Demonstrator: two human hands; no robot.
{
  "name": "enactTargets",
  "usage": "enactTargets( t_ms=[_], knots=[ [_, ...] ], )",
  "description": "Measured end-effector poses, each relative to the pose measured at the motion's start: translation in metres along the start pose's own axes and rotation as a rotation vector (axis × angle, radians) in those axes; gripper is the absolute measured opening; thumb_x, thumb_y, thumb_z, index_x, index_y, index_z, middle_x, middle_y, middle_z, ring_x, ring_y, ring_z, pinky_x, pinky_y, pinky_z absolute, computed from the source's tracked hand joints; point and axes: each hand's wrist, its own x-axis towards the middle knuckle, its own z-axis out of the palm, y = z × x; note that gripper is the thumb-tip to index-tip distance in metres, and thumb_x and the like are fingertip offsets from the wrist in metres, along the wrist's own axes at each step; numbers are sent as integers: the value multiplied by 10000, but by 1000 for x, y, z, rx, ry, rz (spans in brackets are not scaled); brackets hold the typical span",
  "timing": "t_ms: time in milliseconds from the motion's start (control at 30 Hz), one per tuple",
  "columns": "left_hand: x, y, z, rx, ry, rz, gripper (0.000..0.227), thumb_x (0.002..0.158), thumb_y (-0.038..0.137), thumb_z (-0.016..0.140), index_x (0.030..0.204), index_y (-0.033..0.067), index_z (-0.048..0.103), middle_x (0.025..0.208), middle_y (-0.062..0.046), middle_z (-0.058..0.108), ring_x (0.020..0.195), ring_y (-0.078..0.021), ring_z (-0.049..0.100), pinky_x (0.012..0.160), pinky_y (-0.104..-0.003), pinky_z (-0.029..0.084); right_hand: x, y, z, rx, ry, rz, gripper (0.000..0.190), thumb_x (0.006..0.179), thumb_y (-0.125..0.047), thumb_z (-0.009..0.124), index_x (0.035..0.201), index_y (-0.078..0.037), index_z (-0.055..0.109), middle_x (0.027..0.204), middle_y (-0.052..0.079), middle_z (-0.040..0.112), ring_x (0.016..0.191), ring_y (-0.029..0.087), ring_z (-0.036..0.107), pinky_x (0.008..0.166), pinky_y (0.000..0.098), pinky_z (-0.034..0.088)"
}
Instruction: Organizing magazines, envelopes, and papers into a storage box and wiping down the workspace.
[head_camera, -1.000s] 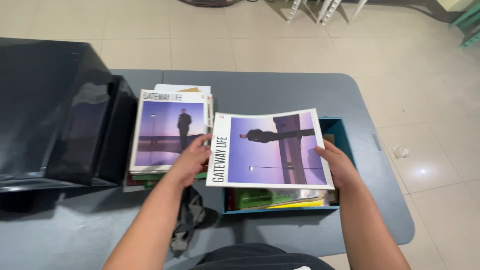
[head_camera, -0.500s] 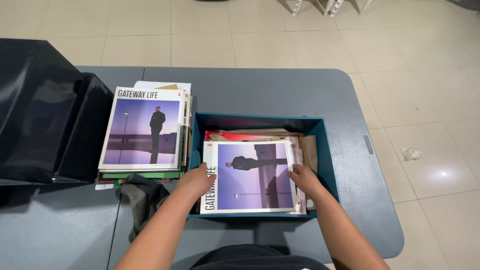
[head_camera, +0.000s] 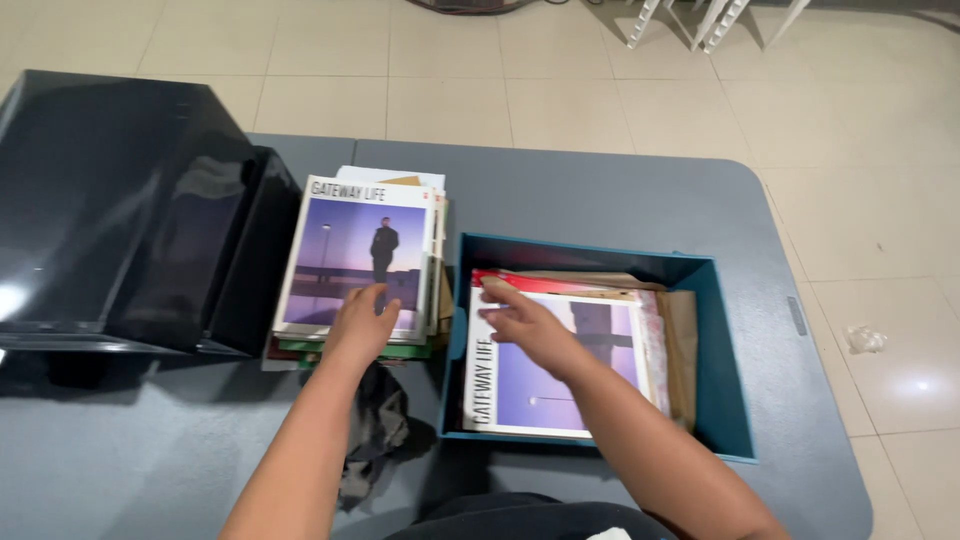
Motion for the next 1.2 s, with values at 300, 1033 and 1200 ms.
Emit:
enactTargets(
  t_ms=[300,1033,1200],
  knots=[
    [97,-188,-16,78,-13,-179,794,882,437,701,1544,115,401,1533,-176,451,1385,-390,482,1110,-482,445,113,56,155,33,135,266,789,939,-283,637,1600,-50,273,1625,165,353,1498,279,371,1196,397,315],
    [44,-159,-50,-1609,-511,-281,275,994,214,552,1253,122,566,1012,-93,723,784,-184,744,597,-276,567,84,47,262,582,285,8,480,1073,-343,550,1434,-28,520,1334,145,594,1213,262,569,984,398,471],
    [1,-146,-51,-1496,-689,-78,388,1038,378,497,1394,225,498,1173,-95,620,999,-214,696,677,-311,580,119,-9,210,794,570,-47,429,947,-83,525,1375,-95,490,1309,66,622,1204,235,617,1041,447,496]
  ],
)
